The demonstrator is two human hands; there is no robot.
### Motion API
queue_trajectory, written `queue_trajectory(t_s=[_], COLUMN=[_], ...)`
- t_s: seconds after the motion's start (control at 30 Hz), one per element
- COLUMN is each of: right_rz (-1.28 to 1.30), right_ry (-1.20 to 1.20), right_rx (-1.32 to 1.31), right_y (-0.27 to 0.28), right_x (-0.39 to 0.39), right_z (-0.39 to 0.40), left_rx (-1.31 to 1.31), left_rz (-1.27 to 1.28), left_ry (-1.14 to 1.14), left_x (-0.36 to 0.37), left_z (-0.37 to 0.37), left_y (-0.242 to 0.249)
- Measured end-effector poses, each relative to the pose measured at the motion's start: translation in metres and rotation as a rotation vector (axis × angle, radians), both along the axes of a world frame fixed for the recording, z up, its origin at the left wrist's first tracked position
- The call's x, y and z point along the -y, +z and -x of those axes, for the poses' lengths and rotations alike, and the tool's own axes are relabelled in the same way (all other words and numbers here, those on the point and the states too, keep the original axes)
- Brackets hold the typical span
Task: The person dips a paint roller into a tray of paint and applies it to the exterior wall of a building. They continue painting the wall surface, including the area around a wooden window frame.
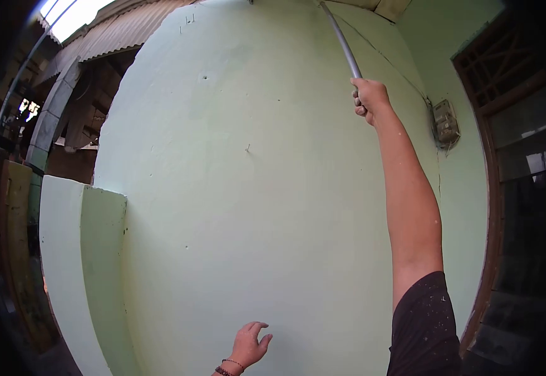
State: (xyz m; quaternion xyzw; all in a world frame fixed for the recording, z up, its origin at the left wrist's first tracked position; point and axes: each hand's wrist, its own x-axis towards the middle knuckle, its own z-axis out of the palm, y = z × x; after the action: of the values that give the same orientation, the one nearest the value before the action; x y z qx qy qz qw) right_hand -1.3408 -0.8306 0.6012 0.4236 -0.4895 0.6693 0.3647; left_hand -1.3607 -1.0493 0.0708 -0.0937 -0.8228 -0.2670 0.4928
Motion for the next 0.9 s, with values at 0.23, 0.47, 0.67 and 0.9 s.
queue_trajectory(t_s=[0.23,0.47,0.67,0.9], right_rz=[0.035,0.054,0.077,0.072], right_ry=[-0.016,0.016,-0.062,-0.065], right_rx=[-0.03,-0.035,-0.027,-0.047], right_y=[0.059,0.095,0.088,0.081], right_x=[0.07,0.096,0.125,0.124], right_z=[0.047,0.065,0.073,0.086], left_rx=[-0.068,-0.048,-0.096,-0.123], left_rz=[0.277,0.384,0.357,0.305], left_ry=[0.275,0.412,0.365,0.336], left_x=[0.018,0.036,0.035,0.031], left_z=[0.063,0.08,0.093,0.091], left_y=[0.036,0.04,0.034,0.034])
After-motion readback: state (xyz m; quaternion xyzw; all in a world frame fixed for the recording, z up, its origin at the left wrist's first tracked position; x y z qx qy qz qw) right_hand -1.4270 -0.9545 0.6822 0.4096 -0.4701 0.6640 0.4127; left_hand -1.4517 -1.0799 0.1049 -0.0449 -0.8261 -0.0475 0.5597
